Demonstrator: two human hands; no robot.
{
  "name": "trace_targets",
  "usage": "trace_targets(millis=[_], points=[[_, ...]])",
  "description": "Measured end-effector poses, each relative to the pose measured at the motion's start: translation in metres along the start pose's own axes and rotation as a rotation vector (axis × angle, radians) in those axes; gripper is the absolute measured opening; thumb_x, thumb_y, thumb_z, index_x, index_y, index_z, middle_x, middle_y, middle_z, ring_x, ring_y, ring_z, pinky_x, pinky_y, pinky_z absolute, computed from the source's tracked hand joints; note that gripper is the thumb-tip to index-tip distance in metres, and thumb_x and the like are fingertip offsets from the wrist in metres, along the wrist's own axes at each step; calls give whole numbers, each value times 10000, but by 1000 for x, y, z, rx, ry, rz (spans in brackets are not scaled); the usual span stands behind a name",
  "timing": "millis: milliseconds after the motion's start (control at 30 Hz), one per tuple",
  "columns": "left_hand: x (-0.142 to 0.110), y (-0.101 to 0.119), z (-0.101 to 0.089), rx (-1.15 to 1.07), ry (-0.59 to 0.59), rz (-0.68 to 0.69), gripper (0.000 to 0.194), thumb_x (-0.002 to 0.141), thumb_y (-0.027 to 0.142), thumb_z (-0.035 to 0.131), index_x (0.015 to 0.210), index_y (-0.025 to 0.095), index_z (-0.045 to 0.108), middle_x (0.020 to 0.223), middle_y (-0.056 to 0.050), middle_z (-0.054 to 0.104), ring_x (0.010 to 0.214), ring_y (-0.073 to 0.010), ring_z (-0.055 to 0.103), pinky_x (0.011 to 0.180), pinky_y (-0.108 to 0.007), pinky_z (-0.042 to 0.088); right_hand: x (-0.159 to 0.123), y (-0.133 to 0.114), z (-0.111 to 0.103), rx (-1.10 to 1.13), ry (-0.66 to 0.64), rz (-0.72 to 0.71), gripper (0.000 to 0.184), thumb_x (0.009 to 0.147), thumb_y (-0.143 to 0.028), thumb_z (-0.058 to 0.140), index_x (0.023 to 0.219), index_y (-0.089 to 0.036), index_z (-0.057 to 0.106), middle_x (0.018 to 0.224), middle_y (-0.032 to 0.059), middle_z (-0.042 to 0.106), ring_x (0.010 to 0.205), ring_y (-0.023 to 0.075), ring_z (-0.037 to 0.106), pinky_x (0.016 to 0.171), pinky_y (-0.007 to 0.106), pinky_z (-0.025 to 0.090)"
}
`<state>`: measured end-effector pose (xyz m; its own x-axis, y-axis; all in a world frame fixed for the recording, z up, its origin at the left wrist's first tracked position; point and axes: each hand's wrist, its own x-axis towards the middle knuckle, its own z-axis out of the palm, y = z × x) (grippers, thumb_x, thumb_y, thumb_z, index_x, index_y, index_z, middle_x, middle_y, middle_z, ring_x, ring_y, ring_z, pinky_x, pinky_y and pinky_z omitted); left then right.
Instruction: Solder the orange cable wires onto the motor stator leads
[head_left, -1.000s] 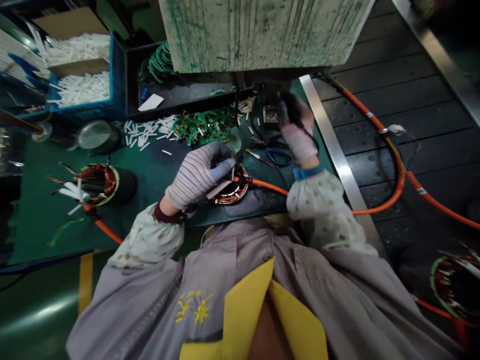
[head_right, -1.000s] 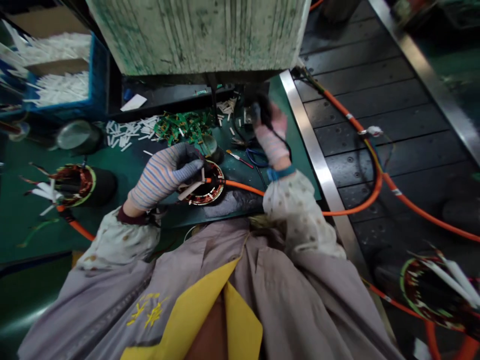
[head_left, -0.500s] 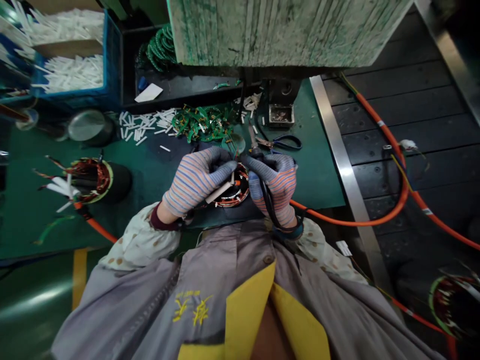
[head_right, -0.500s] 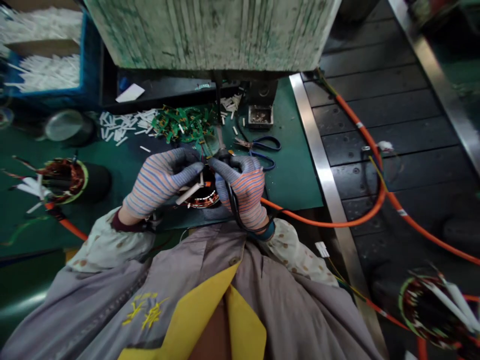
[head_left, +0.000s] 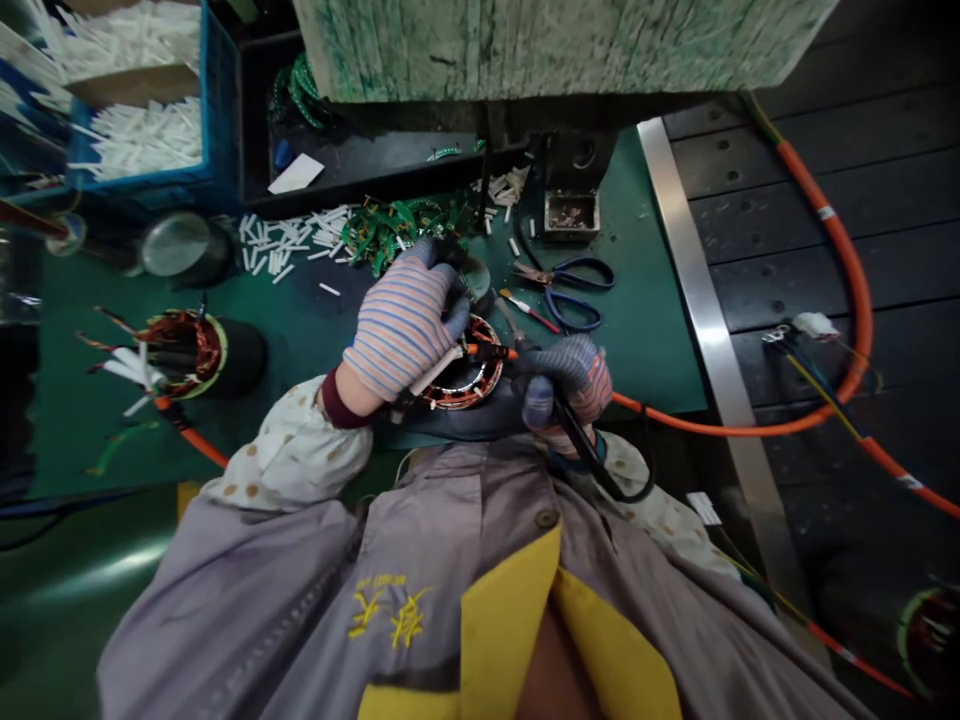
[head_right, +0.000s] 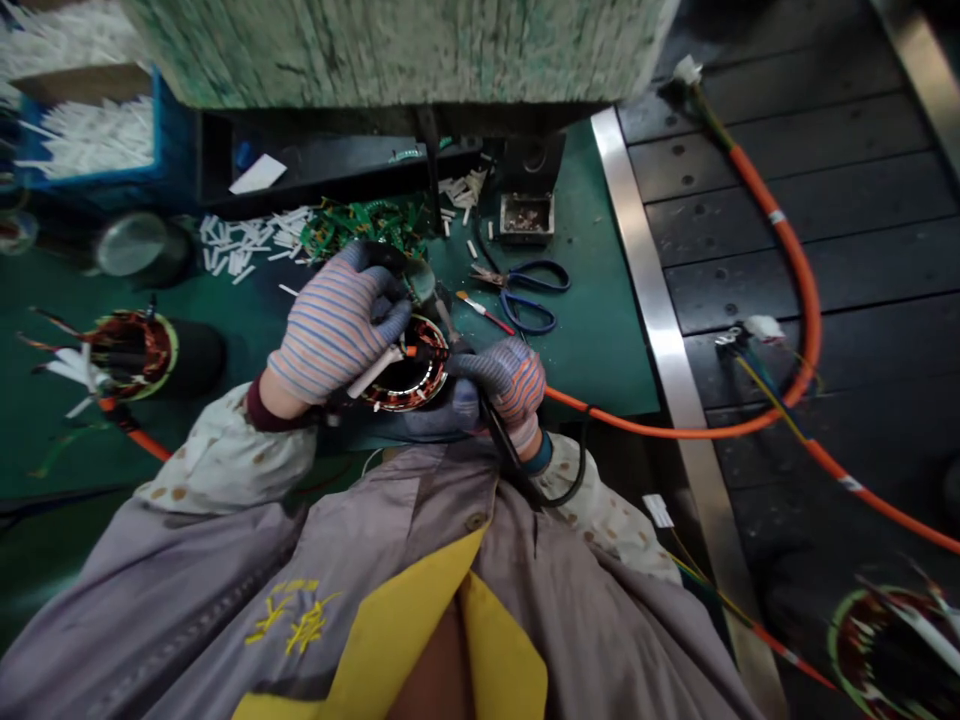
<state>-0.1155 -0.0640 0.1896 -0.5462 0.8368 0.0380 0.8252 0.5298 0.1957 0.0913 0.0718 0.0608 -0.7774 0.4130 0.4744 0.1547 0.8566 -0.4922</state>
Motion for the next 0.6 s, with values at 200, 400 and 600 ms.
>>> trace_targets(millis=[200,400,600], points=[[12,4,-14,61,-168,-7,220,1075,287,724,1186,130,831,1370,-209,732,1265,-392,756,1161,-483,639,11,9,-4,-64,-142,-75,252,975,-515,733,933,-372,937,844,90,809,903,345,733,843,427,608],[18,20,-26,166,-247,-57,276,1087,305,670,1211,124,837,1379,-225,736,1293,-411,750,1132,-480,645,15,-2,-11,-120,-179,-67,227,958,-499,752,907,-379,937,801,72,798,860,343,739,846,437,611],[17,18,-23,185,-222,-60,322,1070,364,651,1212,150,845,1313,-202,751,1255,-415,740,1121,-513,633,14,-2,-4,-29,-105,-130,258,1008,-490,702,965,-393,936,812,59,765,885,301,725,912,400,584]])
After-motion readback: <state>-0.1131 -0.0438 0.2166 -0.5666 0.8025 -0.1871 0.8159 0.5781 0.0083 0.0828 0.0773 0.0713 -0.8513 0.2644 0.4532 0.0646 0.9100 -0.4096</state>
